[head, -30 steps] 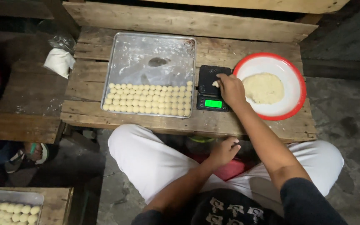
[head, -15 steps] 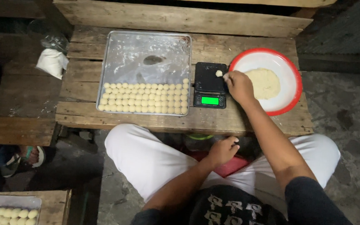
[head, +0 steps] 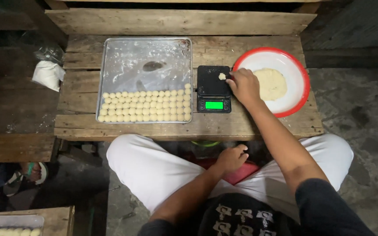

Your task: The person portions dough from a large mass in a bowl, weighs each piece on a digital scale, rolls it into a ball, and places it on a metal tray. The process is repeated multiple times to create uniform dough balls.

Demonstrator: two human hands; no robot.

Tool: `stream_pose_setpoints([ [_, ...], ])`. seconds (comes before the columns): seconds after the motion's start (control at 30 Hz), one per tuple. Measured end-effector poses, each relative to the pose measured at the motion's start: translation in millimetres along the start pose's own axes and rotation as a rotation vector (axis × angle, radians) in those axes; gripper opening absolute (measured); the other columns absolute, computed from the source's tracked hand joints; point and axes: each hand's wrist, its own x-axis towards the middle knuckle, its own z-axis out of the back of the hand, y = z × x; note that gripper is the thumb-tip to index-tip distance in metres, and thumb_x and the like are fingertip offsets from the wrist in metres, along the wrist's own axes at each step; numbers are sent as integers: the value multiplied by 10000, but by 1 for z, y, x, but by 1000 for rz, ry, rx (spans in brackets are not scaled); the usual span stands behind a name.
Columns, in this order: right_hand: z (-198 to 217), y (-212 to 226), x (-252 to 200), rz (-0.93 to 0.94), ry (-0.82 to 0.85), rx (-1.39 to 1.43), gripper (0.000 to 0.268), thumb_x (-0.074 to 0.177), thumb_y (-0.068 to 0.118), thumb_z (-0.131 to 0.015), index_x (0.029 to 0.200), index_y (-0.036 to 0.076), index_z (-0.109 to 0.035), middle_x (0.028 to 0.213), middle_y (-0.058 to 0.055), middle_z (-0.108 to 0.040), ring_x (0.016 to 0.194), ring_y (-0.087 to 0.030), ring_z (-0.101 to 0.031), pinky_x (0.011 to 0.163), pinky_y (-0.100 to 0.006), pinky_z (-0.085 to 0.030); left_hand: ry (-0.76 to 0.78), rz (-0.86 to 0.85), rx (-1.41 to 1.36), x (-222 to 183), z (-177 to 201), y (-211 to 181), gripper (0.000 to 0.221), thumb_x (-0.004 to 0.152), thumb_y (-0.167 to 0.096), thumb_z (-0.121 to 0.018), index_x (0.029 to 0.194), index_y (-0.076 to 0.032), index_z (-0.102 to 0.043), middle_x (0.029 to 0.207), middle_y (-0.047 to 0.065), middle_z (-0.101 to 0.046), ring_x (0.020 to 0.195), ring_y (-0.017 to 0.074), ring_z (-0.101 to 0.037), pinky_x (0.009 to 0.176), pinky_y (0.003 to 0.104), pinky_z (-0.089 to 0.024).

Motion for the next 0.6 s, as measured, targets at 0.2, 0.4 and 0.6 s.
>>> stream_pose_setpoints([
  [0.2, -38, 9, 16, -19, 241, -261, 277, 947, 319, -753, 1160, 142, -748, 1403, -109, -586, 1401, -353, -450, 1152, -596, -280, 40, 9, 56, -9, 13, -6, 519, 1011, -397, -449, 1424, -98, -545, 1269, 243, -683, 1209, 444, -639, 1019, 557, -509],
  [0.4, -23, 25, 9, -78, 253, -71, 217, 983, 277, -729, 1125, 113, -745, 1387, -138, -630, 1388, -351, -499, 1188, -647, -220, 11, -21, 39, -1, 4, 2, 508, 1012, -395, -474, 1419, -99, -541, 1237, 235, -700, 1190, 431, -652, 1017, 551, -516],
  [0.6, -53, -1, -6, 103, 283, -164, 230, 1036, 315, -627, 1176, 202, -769, 1405, -77, -640, 1402, -285, -511, 1202, -632, -244, 47, -70, 98, 2, -2, 4, 495, 1006, -372, -471, 1397, -82, -558, 1205, 234, -712, 1148, 434, -672, 985, 547, -537],
])
